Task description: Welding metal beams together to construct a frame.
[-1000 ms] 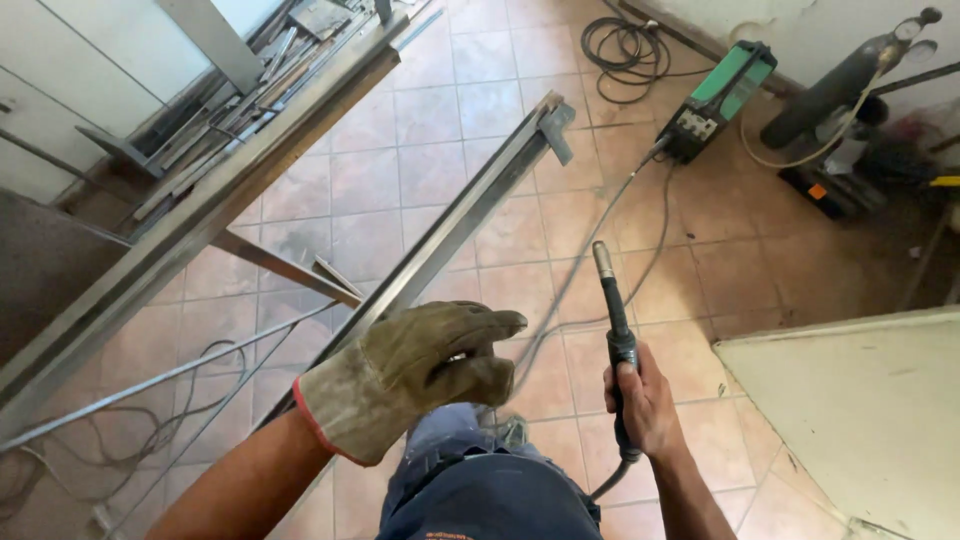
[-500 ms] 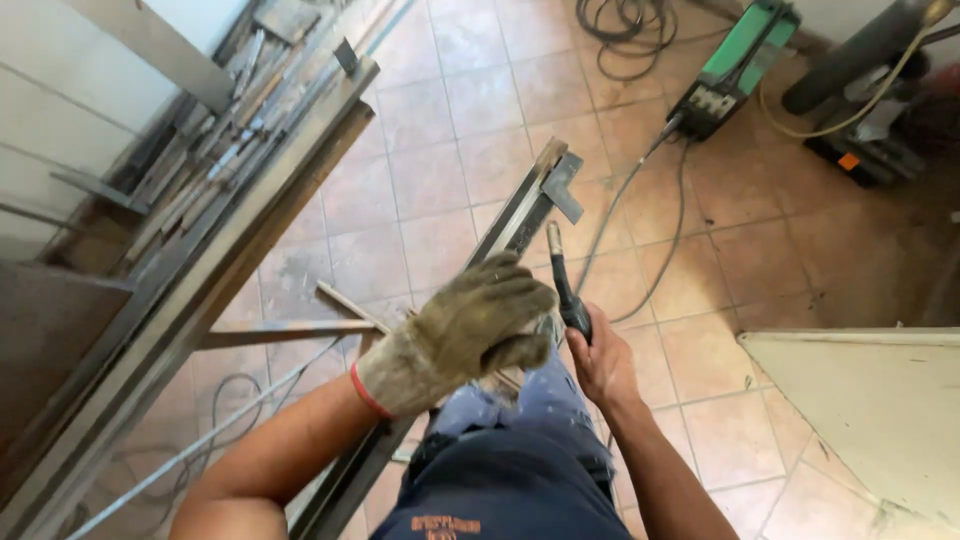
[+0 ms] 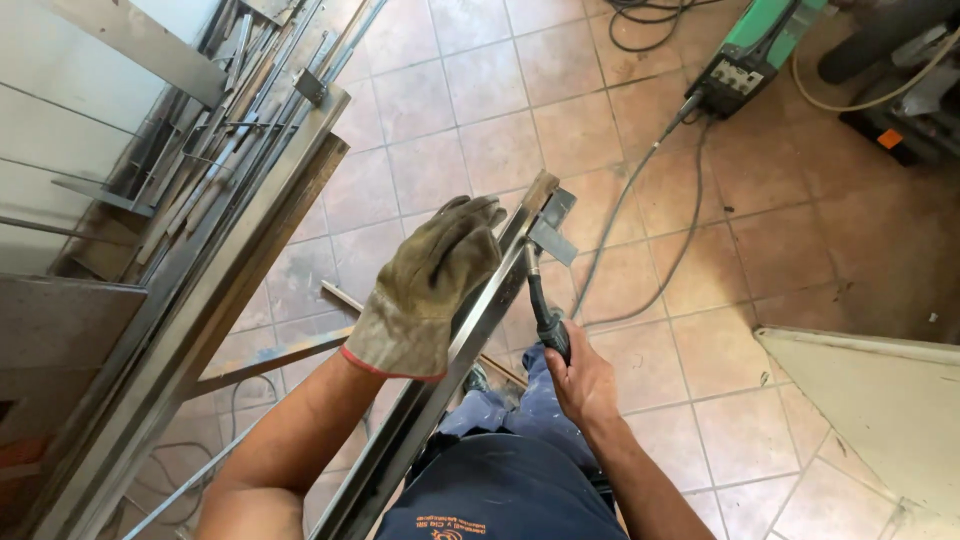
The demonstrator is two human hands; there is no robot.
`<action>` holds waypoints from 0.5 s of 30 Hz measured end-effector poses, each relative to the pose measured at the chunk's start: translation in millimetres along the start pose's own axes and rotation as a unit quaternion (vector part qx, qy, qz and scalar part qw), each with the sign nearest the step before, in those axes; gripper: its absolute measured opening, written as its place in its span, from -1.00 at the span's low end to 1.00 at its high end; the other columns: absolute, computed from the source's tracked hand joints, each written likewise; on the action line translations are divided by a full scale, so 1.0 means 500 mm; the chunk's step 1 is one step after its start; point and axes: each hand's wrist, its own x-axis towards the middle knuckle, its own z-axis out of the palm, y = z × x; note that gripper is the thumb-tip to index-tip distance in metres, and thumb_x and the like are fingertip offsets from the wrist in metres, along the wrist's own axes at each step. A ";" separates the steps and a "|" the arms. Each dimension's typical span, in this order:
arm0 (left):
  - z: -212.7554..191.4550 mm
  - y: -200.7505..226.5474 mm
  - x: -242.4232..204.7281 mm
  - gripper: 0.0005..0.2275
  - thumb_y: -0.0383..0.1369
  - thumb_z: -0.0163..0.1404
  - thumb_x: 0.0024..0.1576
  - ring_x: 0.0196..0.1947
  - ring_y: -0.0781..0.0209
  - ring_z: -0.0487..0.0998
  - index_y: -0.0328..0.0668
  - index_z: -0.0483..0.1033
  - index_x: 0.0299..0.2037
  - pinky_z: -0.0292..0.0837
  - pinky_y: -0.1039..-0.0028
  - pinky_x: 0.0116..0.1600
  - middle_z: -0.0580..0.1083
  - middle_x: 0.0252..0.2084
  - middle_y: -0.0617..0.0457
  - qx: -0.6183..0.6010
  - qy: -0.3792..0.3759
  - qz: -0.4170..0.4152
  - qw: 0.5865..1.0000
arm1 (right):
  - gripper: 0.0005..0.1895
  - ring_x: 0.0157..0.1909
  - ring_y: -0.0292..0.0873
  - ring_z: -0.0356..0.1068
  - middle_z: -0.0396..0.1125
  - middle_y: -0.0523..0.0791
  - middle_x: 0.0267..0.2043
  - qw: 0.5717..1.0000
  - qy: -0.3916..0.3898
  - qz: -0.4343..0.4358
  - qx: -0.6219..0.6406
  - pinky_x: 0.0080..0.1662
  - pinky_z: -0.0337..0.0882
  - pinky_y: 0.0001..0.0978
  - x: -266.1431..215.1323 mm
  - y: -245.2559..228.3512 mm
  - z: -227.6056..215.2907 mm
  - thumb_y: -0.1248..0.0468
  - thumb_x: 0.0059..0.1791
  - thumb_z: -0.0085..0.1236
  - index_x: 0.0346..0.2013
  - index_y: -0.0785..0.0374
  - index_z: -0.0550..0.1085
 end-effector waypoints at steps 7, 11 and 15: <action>0.001 -0.019 0.011 -0.78 -0.38 0.01 0.27 -0.07 -0.21 0.67 -0.38 0.64 -0.05 0.56 0.16 0.20 0.62 -0.07 -0.22 -0.052 -0.112 -0.096 0.988 | -0.34 -0.01 0.17 0.52 0.47 0.02 0.01 0.999 0.038 -0.021 -0.005 0.03 0.54 0.03 0.001 0.013 0.028 -0.30 0.04 -0.25 0.38 -0.22 0.18; 0.005 -0.021 0.034 -0.76 -0.37 -0.03 0.29 -0.08 -0.25 0.67 -0.39 0.63 -0.03 0.55 0.11 0.21 0.62 -0.06 -0.24 -0.067 -0.120 -0.079 0.987 | -0.29 -0.01 0.15 0.52 0.46 -0.03 0.00 0.998 0.051 -0.030 -0.011 0.03 0.53 0.01 0.009 0.026 0.039 -0.39 0.01 -0.26 0.37 -0.24 0.21; 0.006 -0.012 0.049 -0.75 -0.36 -0.05 0.30 -0.08 -0.28 0.66 -0.39 0.62 -0.02 0.54 0.08 0.22 0.61 -0.05 -0.25 -0.076 -0.126 -0.074 0.986 | -0.28 0.00 0.12 0.52 0.47 -0.07 0.00 0.999 0.046 -0.019 -0.019 0.07 0.53 -0.01 0.012 0.039 0.054 -0.40 -0.01 -0.25 0.38 -0.28 0.19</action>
